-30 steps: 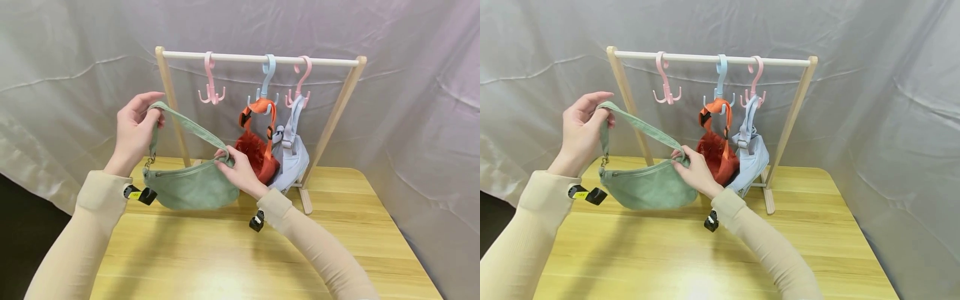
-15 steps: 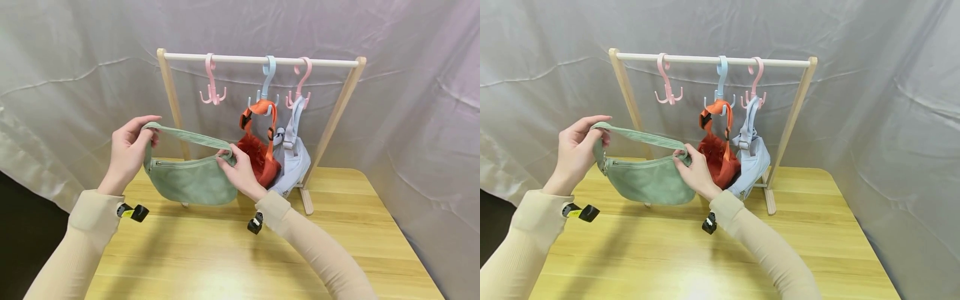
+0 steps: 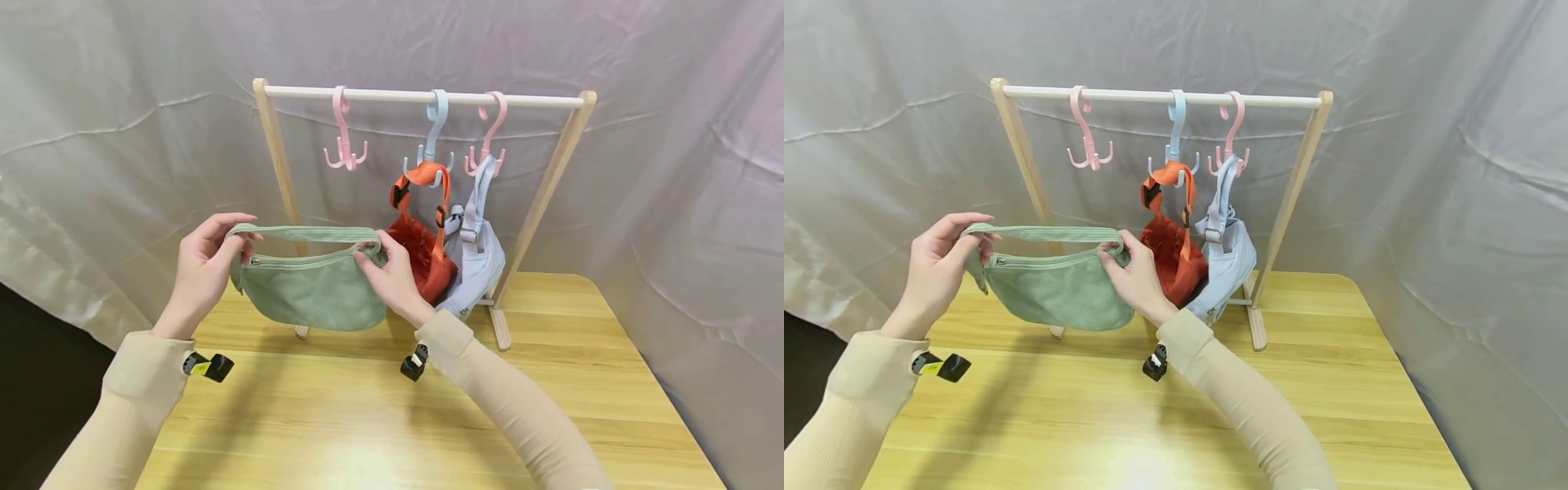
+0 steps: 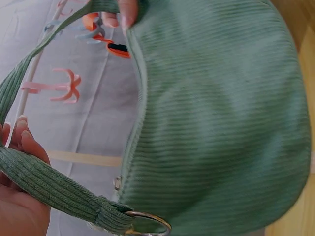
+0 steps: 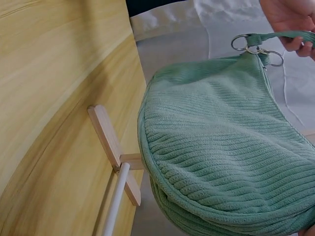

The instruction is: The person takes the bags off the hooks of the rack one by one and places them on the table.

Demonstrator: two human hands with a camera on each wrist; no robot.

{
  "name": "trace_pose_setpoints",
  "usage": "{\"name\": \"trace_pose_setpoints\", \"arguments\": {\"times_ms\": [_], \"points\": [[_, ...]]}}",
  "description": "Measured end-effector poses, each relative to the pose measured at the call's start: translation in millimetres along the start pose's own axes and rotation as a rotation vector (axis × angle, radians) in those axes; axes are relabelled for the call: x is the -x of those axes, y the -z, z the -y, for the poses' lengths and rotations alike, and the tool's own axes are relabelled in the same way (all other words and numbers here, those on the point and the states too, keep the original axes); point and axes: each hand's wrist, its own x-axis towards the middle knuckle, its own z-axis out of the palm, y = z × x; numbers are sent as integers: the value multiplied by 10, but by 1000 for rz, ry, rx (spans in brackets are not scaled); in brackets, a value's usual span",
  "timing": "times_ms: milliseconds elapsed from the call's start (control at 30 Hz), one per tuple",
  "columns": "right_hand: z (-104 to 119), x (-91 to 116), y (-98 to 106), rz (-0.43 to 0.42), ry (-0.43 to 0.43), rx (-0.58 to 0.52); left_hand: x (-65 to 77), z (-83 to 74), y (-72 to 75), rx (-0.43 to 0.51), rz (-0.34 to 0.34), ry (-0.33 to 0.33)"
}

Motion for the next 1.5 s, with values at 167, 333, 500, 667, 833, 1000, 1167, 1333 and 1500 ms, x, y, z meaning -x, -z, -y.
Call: {"name": "trace_pose_setpoints", "arguments": {"times_ms": [167,333,500,667,833,1000,1167,1333,1500], "points": [[-33,-1,-10,-29,-5,-24,71,104,13,3,34,-6],[-47,-12,-15,-65,-22,-21,148,204,33,-39,81,-2],[141,7,22,-95,-18,-49,230,310,53,-188,123,-73],[312,52,40,-117,-33,-87,333,368,84,-387,163,-136],[246,48,20,-107,-42,-108,418,415,133,-509,208,-174],[39,1,-34,-112,-38,-136,485,449,184,-685,283,-235],[-17,-5,-46,-118,0,-141,515,531,205,-741,311,-262],[-22,19,-67,-99,40,-156,538,616,228,-724,280,-266],[-27,44,-78,-76,60,-155,539,694,210,-601,136,-294]]}}
